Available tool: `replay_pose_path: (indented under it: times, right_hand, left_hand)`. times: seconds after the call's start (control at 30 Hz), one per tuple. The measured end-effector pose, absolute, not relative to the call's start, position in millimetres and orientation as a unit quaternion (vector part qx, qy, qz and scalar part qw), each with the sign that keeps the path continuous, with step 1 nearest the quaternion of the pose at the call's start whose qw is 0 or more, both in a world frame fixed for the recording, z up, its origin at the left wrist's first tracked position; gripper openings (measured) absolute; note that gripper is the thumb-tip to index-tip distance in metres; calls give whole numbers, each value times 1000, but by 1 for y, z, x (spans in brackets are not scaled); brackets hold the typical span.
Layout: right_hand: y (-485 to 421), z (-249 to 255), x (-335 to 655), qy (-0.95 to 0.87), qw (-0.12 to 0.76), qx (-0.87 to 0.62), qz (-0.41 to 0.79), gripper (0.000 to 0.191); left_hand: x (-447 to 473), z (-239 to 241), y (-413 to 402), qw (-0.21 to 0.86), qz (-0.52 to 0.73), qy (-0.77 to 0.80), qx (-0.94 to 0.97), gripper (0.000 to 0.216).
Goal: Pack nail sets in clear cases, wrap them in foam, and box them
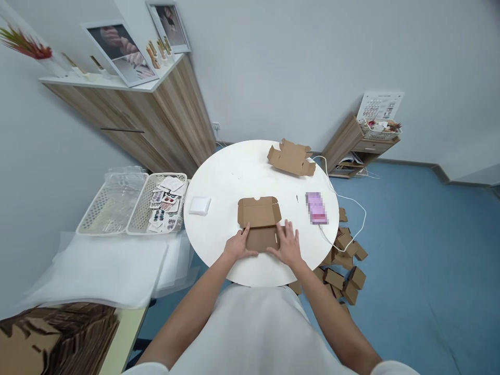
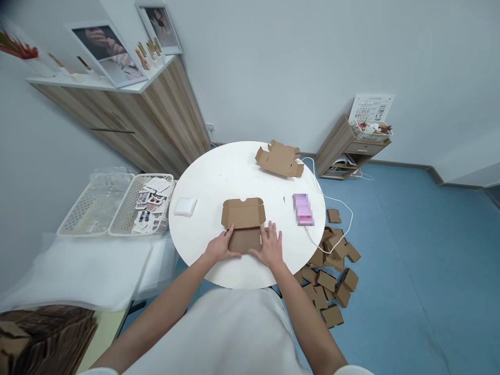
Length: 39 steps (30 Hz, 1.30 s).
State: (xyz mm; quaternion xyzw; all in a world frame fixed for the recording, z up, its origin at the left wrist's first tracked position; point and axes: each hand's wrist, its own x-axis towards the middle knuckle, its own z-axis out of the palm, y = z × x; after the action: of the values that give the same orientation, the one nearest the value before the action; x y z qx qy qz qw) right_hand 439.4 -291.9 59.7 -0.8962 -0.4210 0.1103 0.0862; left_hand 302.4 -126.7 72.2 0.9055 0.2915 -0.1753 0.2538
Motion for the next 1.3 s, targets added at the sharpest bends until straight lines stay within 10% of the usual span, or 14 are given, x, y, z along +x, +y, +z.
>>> replay_pose_path:
  times: [0.3,0.9,1.3]
  right_hand:
    - [-316,59,482,-238,232,-896,294,35]
    - [-280,54,481,-317,167,-889,286,26]
    - [-284,47,478,-267,194,-900,286,28]
  left_hand:
    - [317,80,-141,247,-204,332,887,115]
    - [324,81,-152,250,-209,362,874,115]
    - [296,44,-179,445,19,435,782,42]
